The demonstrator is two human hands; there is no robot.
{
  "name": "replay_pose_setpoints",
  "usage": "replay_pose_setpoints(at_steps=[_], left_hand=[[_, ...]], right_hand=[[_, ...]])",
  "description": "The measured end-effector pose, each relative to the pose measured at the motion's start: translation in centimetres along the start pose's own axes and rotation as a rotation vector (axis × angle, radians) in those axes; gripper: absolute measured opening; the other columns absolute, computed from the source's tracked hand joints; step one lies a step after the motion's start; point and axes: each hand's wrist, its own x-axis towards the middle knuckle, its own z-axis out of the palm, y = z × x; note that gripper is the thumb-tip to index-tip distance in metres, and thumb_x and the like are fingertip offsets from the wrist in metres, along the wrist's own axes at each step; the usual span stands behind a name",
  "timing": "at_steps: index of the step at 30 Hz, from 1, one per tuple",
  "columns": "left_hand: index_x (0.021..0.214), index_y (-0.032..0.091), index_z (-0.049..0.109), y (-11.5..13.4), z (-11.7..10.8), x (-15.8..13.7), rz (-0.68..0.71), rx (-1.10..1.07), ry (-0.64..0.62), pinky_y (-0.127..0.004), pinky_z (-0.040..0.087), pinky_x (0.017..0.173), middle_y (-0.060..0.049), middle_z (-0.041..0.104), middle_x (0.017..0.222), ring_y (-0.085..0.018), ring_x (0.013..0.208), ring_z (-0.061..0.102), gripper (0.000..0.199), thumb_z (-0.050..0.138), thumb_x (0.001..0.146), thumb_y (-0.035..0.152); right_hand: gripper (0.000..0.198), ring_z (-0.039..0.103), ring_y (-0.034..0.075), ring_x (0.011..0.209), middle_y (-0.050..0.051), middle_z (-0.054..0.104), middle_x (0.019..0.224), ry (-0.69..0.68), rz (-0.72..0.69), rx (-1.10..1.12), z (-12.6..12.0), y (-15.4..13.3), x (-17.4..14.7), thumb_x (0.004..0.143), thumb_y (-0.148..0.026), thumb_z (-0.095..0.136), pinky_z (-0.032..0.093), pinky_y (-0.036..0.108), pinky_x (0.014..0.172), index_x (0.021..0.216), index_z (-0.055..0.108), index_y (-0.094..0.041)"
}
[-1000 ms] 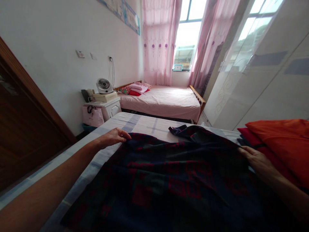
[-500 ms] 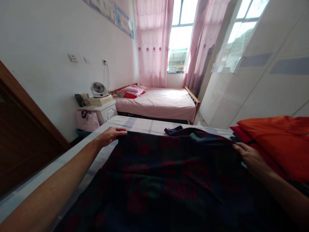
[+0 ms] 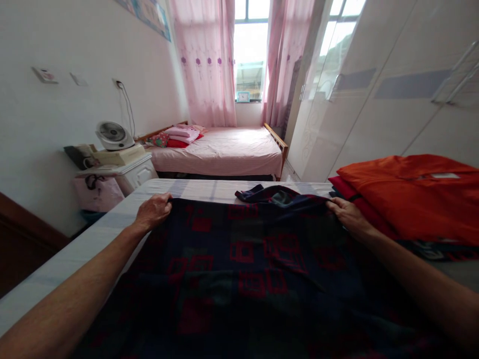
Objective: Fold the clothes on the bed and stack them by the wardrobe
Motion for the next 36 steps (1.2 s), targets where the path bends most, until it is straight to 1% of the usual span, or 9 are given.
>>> replay_pose_setpoints(at_steps=[3,7,11,15,20,25,30,33,36], left_hand=[[0.109,0.014,0.062,-0.6,0.9,-0.3,0.029,0.052,-0.036,-0.046,0.045,0.086,-0.017,0.067,0.1,-0.034,0.098,0.061,0.043,0.042,0.072,0.023],[0.112,0.019,0.062,-0.7,1.7,0.1,0.187,0.06,-0.085,-0.035,0.04,0.096,-0.009,0.063,0.119,-0.027,0.113,0.054,0.047,0.046,0.069,0.027],[0.111,0.023,0.063,0.1,1.7,0.9,0.274,0.07,-0.129,-0.031,0.042,0.092,-0.005,0.066,0.113,-0.025,0.108,0.057,0.047,0.053,0.068,0.039],[0.091,0.02,0.069,0.8,1.2,1.1,0.278,0.112,-0.131,-0.032,0.045,0.079,-0.008,0.069,0.092,-0.026,0.093,0.061,0.03,0.048,0.072,0.032],[0.092,0.02,0.066,1.1,0.5,0.5,0.285,0.143,-0.05,-0.033,0.044,0.082,-0.009,0.065,0.094,-0.025,0.093,0.059,0.028,0.045,0.077,0.031],[0.096,0.018,0.063,0.7,-1.9,-2.4,0.297,0.14,0.094,-0.038,0.04,0.09,-0.01,0.062,0.099,-0.027,0.097,0.056,0.028,0.043,0.082,0.033],[0.091,0.023,0.061,-1.1,-3.5,-9.4,0.397,0.104,0.284,-0.045,0.03,0.104,-0.005,0.063,0.095,-0.026,0.096,0.055,0.019,0.045,0.083,0.03],[0.089,0.026,0.063,-2.2,-2.5,-13.5,0.504,0.099,0.267,-0.048,0.024,0.109,-0.004,0.065,0.094,-0.025,0.093,0.057,0.021,0.047,0.078,0.02],[0.09,0.024,0.065,-2.2,-1.2,-15.6,0.545,0.099,0.184,-0.048,0.03,0.105,-0.006,0.065,0.093,-0.023,0.089,0.059,0.028,0.041,0.079,0.014]], right_hand=[[0.027,0.06,0.02,0.073,0.005,0.066,0.074,-0.049,-0.022,-0.157,0.1,-0.3,0.9,0.079,-0.038,0.044,0.044,0.028,0.064,0.082,0.062,-0.019],[0.035,0.062,0.02,0.074,0.005,0.068,0.076,-0.193,-0.015,-0.151,0.4,-0.3,1.6,0.08,-0.045,0.045,0.046,0.028,0.065,0.079,0.066,-0.017],[0.035,0.065,0.02,0.078,0.002,0.072,0.086,-0.346,-0.101,-0.166,0.4,-0.6,1.9,0.071,-0.043,0.06,0.049,0.027,0.069,0.095,0.07,-0.02],[0.036,0.062,0.025,0.097,0.006,0.07,0.101,-0.177,-0.163,-0.268,0.5,-1.5,3.0,0.073,-0.034,0.057,0.046,0.033,0.085,0.103,0.068,-0.018],[0.034,0.061,0.025,0.098,0.008,0.069,0.103,-0.091,-0.174,-0.295,0.6,-2.6,2.6,0.077,-0.034,0.054,0.044,0.033,0.086,0.103,0.066,-0.017],[0.038,0.063,0.023,0.086,0.007,0.069,0.098,0.004,-0.174,-0.211,-2.4,-4.0,-1.4,0.081,-0.042,0.05,0.046,0.03,0.076,0.107,0.062,-0.018],[0.038,0.062,0.024,0.081,0.004,0.068,0.09,-0.027,-0.178,-0.198,-6.3,-3.4,-8.5,0.077,-0.05,0.051,0.046,0.032,0.072,0.099,0.061,-0.021],[0.033,0.064,0.027,0.079,0.003,0.069,0.088,-0.088,-0.126,-0.244,-6.4,-1.4,-12.6,0.07,-0.049,0.055,0.048,0.037,0.073,0.093,0.063,-0.027],[0.024,0.065,0.031,0.086,0.003,0.069,0.092,-0.137,-0.157,-0.225,-5.2,0.4,-14.9,0.063,-0.044,0.056,0.049,0.043,0.079,0.084,0.063,-0.034]])
